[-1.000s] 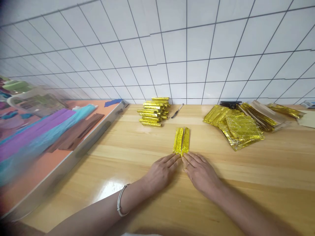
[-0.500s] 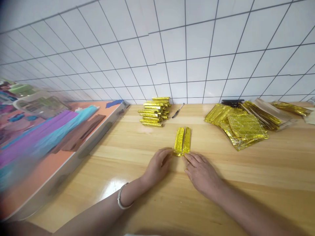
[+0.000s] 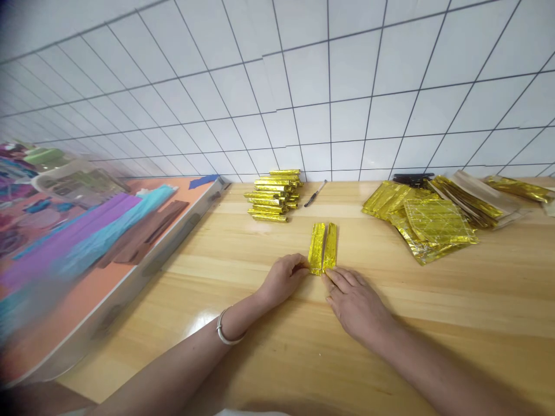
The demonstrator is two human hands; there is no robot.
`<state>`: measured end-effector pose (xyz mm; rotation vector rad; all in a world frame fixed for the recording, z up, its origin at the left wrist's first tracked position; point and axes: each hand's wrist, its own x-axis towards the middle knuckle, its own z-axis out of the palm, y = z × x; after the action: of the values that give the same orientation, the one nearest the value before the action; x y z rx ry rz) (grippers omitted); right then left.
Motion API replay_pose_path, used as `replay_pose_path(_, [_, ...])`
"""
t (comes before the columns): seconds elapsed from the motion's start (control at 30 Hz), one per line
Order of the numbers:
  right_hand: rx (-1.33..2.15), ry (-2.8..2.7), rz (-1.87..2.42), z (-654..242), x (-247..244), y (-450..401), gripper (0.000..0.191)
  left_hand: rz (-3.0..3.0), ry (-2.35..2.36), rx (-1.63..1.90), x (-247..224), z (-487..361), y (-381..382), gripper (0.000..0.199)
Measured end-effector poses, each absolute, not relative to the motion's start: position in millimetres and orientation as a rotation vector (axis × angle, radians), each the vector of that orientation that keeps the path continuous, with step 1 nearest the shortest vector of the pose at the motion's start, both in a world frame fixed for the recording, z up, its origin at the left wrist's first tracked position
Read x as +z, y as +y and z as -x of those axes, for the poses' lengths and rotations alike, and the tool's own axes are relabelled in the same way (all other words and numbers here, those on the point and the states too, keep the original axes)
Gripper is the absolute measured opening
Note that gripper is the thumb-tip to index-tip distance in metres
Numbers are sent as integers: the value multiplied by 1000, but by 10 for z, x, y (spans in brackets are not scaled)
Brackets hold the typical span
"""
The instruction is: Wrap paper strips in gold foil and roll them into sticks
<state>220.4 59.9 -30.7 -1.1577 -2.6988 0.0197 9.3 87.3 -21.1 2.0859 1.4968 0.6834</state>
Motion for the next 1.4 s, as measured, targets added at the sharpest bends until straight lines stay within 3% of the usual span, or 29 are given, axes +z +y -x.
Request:
replay_pose_path(0.47, [12, -2706, 1140, -2221, -329, 608, 40, -2421, 1611, 456, -145, -138, 857, 8])
replay_pose_path(0.73, [13, -2708, 1171, -2209, -328, 607, 40, -2795, 1249, 256, -142, -190, 719, 12])
replay_pose_path(1.1, [-40, -2728, 1173, -2198, -336, 608, 42, -2838, 1415, 105, -107, -270, 482, 21])
replay_pose_path(1.4, [6, -2734, 1116, -2381, -299, 687, 39, -2790, 1422, 196, -52, -254, 404, 29])
